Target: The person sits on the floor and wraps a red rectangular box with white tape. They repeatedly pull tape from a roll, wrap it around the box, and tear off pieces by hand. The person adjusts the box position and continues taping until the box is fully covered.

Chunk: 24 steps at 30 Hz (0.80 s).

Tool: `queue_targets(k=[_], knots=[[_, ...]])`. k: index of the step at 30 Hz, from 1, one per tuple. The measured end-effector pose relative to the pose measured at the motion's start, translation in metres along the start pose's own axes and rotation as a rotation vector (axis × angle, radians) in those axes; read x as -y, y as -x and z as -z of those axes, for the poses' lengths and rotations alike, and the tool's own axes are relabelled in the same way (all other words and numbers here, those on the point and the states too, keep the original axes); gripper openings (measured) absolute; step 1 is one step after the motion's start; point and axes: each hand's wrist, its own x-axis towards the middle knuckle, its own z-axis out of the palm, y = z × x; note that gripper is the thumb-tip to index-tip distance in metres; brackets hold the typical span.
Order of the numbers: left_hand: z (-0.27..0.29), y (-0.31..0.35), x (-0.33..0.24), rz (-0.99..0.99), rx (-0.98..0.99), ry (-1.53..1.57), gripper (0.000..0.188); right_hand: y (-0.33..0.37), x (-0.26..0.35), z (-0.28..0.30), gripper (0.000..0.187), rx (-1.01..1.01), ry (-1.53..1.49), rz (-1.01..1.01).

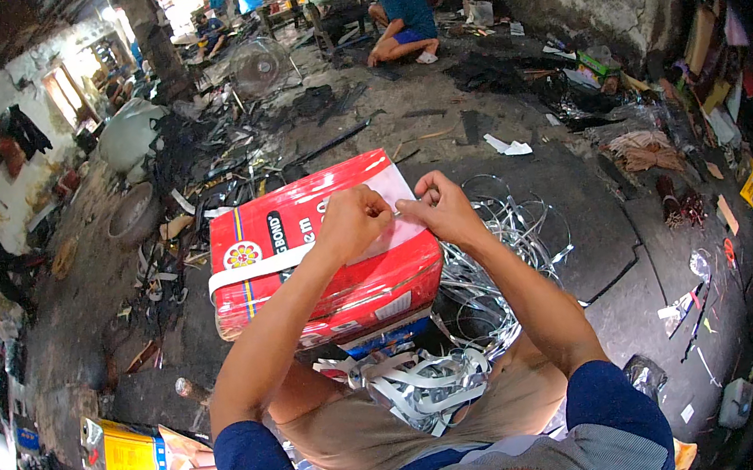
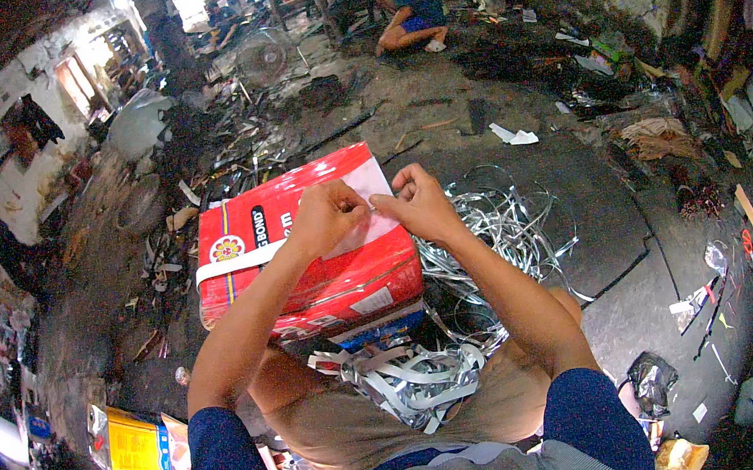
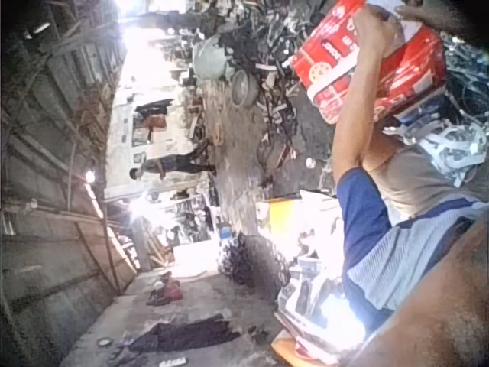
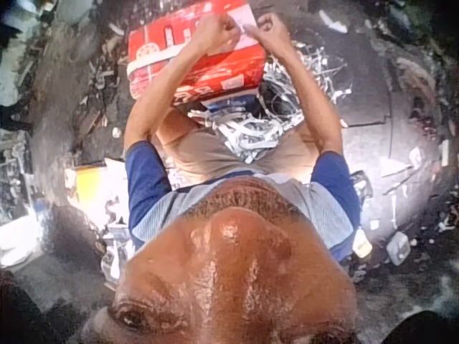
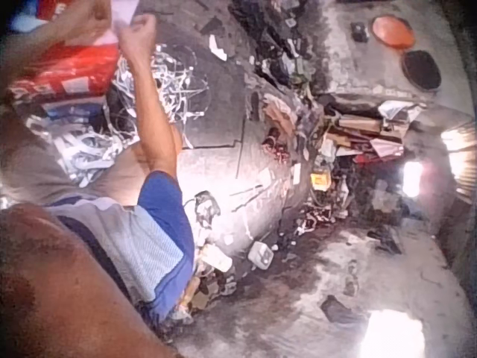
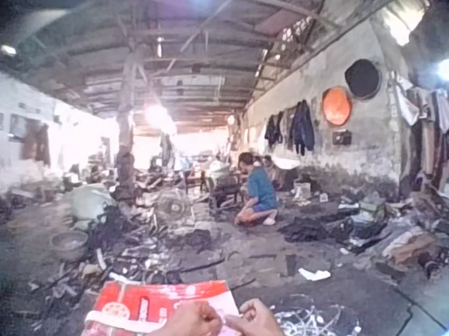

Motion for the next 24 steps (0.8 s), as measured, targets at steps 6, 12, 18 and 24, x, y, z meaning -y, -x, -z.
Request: queue_targets(k=[6,12,18,24], knots=[[-0.017,0.0,-0.006,-0.05,-0.114,0.209,0.01,-0.002,0.0,0.008,0.035,0.09,0.223,0.123],[-0.028,0.005,-0.012,-0.072,-0.165,0.281,0.007,0.011,0.007,0.008,0.024,0.14,-0.463,-0.408],[-0.032,-0.006,-0.016,-0.117,-0.182,0.267,0.008,0.01,-0.022,0.017,0.026,0.183,-0.686,-0.498],[-0.034,-0.005,-0.016,-0.088,-0.177,0.276,0.006,-0.043,0.015,0.014,0.048,0.007,0.17,-0.159]])
